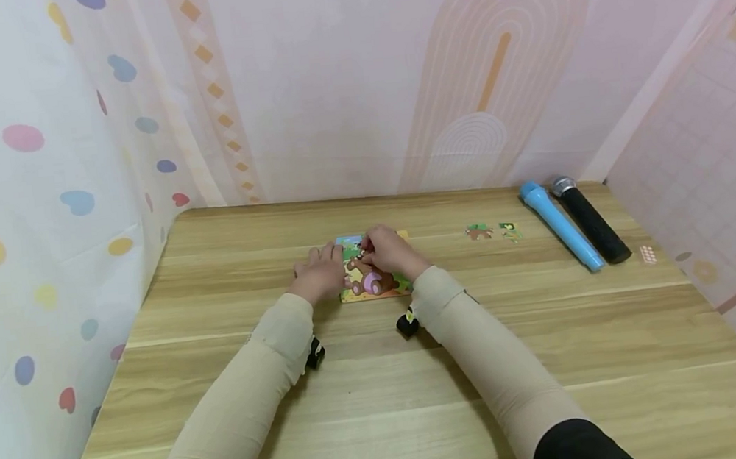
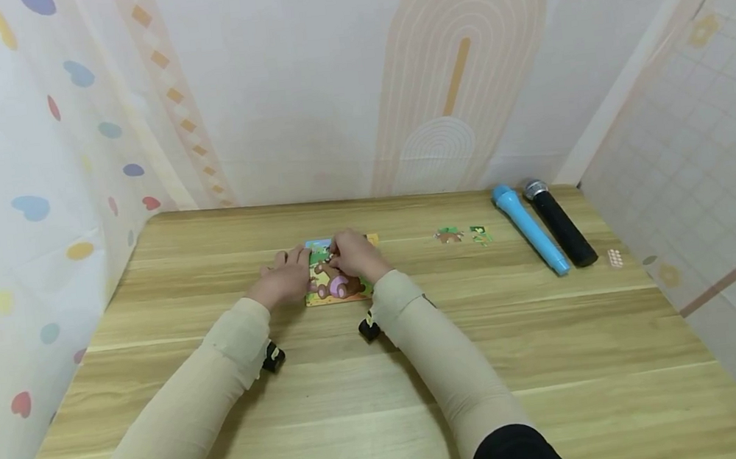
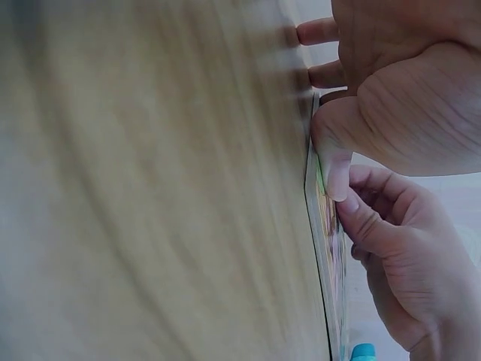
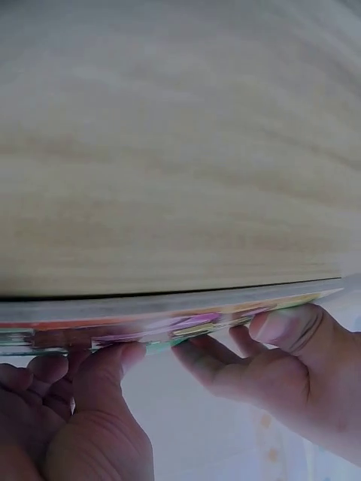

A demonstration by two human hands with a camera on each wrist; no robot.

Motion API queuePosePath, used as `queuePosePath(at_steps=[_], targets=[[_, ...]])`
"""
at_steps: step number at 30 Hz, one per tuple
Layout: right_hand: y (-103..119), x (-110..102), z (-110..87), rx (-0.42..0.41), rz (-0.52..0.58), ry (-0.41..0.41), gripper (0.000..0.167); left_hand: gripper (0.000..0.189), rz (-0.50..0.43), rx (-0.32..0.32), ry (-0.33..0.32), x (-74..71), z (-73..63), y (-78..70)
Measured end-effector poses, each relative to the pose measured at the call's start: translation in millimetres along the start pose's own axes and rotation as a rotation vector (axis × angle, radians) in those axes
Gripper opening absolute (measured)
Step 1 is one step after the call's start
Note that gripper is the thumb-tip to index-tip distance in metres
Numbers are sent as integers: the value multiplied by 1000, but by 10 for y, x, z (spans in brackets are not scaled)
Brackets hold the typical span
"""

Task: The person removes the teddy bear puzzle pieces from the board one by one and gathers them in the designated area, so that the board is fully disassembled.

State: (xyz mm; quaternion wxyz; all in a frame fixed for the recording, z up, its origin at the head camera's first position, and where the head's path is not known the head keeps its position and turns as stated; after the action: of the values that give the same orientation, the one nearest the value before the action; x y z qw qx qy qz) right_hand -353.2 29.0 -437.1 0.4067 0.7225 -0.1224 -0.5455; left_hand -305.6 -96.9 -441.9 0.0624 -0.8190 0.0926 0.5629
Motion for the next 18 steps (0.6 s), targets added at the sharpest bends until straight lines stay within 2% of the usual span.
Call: queuePosePath(at_steps=[9,15,18], targets=[[-7,14,14,35,94,-13,16,80,-10,8,-10,-36,-63,-7],[4,-3,20,7,75,-22,16,79,-4,11,-12,-23,-42,-2],[6,-9,27,1,61,-26,24,78,-6,13,-5,-24,-52,-3]])
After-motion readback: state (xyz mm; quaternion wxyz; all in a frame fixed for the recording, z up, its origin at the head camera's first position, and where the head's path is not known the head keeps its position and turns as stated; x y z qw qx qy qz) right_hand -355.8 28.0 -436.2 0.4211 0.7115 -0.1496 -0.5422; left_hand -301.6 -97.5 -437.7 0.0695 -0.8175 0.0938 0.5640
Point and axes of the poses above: each hand's wrist, its own z-axis towards the middle knuckle, its own x-axis out of the palm, y = z × x, the point moved 5 cm from there along z, towards the middle knuckle, and after that the axes turned 15 degrees about z, right-handed, at the moved point
